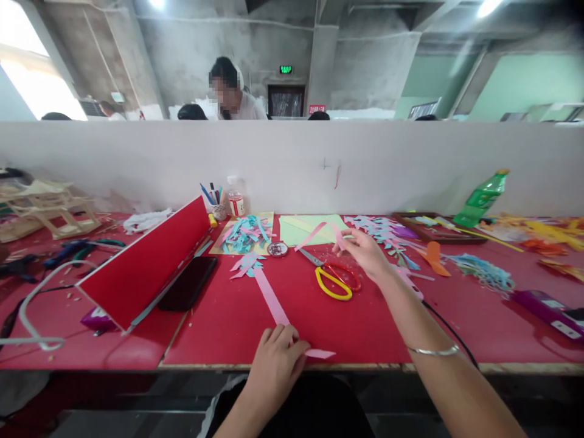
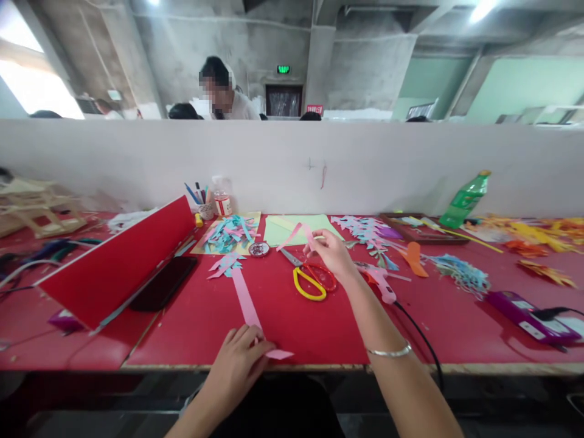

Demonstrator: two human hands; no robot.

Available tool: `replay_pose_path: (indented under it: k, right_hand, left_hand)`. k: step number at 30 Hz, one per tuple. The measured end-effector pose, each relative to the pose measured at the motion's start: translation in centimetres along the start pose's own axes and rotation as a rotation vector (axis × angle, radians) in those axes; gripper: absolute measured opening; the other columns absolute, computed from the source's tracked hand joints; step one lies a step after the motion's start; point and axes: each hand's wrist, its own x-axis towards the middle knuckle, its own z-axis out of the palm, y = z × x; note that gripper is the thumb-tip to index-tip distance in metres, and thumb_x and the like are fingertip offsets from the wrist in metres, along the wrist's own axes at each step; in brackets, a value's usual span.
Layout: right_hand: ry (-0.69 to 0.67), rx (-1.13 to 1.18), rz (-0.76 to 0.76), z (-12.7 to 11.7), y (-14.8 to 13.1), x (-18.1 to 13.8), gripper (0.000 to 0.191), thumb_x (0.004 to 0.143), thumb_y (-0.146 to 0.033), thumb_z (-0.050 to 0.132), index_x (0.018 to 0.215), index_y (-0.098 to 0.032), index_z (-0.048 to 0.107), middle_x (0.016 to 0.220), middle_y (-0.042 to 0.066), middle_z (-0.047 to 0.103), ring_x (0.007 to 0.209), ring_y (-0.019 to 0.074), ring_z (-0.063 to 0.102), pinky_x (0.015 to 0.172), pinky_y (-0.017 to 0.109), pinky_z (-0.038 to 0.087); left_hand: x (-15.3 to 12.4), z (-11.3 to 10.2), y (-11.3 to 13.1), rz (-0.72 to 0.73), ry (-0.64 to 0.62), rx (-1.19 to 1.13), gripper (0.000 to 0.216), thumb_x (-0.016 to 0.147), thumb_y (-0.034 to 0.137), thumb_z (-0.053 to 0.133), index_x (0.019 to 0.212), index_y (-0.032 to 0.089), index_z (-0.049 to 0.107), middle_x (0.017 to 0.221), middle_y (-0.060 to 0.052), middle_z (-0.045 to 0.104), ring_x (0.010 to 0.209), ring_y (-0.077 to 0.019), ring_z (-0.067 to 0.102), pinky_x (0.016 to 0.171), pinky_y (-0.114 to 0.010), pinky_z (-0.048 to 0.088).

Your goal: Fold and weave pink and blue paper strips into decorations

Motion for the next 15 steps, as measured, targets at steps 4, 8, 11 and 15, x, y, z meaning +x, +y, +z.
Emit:
replay_pose_path:
  k: [4, 8, 11, 15]
  right_hand:
    - [-0.005, -0.113, 0.071, 2.4, 1.3, 3.2, 0.01, 0.068, -0.012, 0.047, 0.077, -0.016, 0.047, 0.059, 0.0, 0.061, 0.051, 0.0092, 0.054, 0.054, 0.021, 0.042]
    - [-0.023, -0.137, 0.108, 4.5, 1.7, 5.1, 0.015, 0.063, -0.006, 0.046, 0.074, -0.013, 0.053, 0.056, 0.0, 0.061, 0.042, 0.0082, 0.048, 0.043, 0.019, 0.036]
    - [-0.032, -0.132, 0.081, 5.1, 1.2, 6.5, 0.012, 0.062, -0.007, 0.047, 0.067, -0.013, 0.057, 0.06, 0.002, 0.063, 0.041, 0.0063, 0.044, 0.043, 0.018, 0.035]
    - [-0.009, -0.088, -0.003, 5.0, 0.1, 8.7, 0.015, 0.069, -0.017, 0.047, 0.075, -0.013, 0.06, 0.074, 0.004, 0.065, 0.048, 0.0058, 0.046, 0.05, 0.018, 0.039]
  left_hand:
    - [0.5, -1.3, -1.2, -0.017, 0.057, -0.205, 0.034, 0.074, 0.007, 0.037, 0.097, 0.023, 0.055, 0.094, -0.005, 0.05, 0.076, -0.014, 0.051, 0.067, -0.026, 0.041]
    - [1.0, -3.3, -2.3, 0.006, 0.191, -0.465, 0.034, 0.067, 0.001, 0.037, 0.089, 0.018, 0.057, 0.089, -0.006, 0.048, 0.081, -0.014, 0.051, 0.072, -0.024, 0.04]
    - [1.2, -4.6, -2.9, 0.022, 0.233, -0.604, 0.025, 0.065, 0.003, 0.04, 0.078, 0.017, 0.057, 0.085, -0.006, 0.049, 0.082, -0.0151, 0.051, 0.075, -0.025, 0.039]
    - [0.9, -5.7, -3.5, 0.023, 0.245, -0.703, 0.009, 0.071, 0.014, 0.045, 0.066, 0.015, 0.053, 0.086, -0.007, 0.049, 0.083, -0.0165, 0.052, 0.075, -0.027, 0.039]
